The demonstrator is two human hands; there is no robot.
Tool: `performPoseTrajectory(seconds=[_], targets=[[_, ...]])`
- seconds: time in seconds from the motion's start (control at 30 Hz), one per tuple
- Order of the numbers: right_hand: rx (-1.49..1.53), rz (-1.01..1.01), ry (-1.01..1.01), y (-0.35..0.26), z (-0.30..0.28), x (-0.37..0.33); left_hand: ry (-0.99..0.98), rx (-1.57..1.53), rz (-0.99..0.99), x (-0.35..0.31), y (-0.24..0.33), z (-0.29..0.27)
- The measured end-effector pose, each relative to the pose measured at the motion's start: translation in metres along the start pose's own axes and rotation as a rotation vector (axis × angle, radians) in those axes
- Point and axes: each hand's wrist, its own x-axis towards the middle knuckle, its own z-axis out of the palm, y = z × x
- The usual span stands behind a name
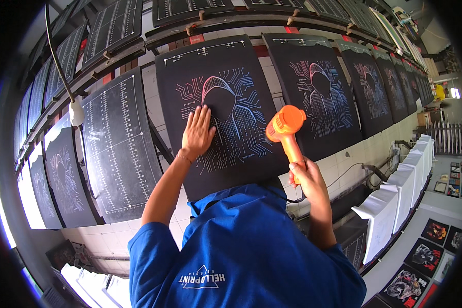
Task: The person uses an orange heat gun to apply heat to a graphic design on a black t-shirt laid out on a heat press machine. They move the heat gun systematically over the design area while occasionally touching the fabric with their left hand. The person repeats this process on multiple shirts in a row.
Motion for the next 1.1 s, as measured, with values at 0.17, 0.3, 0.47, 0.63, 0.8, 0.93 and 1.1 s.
performPoseTrajectory(seconds=[0.17,0.3,0.47,0.63,0.8,0.93,1.1], targets=[[0.051,0.107,-0.002,-0.010,-0.017,-0.013,0.027,-0.011,-0.085,0.021,-0.007,0.011],[0.009,0.059,0.029,-0.004,0.000,-0.004,-0.007,-0.068,-0.033,0.003,0.016,0.004],[0.093,0.049,-0.081,-0.009,-0.004,0.019,-0.076,-0.115,0.032,-0.049,0.046,-0.005],[-0.057,-0.031,-0.065,-0.016,0.016,0.028,-0.117,-0.151,0.123,-0.067,0.044,-0.014],[0.015,0.011,-0.072,-0.026,0.006,0.031,0.026,-0.028,-0.049,-0.001,-0.010,0.000],[-0.088,-0.057,-0.045,-0.027,0.017,0.039,0.048,-0.012,-0.148,0.026,-0.019,0.005],[0.004,-0.013,-0.102,-0.034,0.014,0.055,-0.008,-0.037,-0.103,0.001,0.004,0.004]])
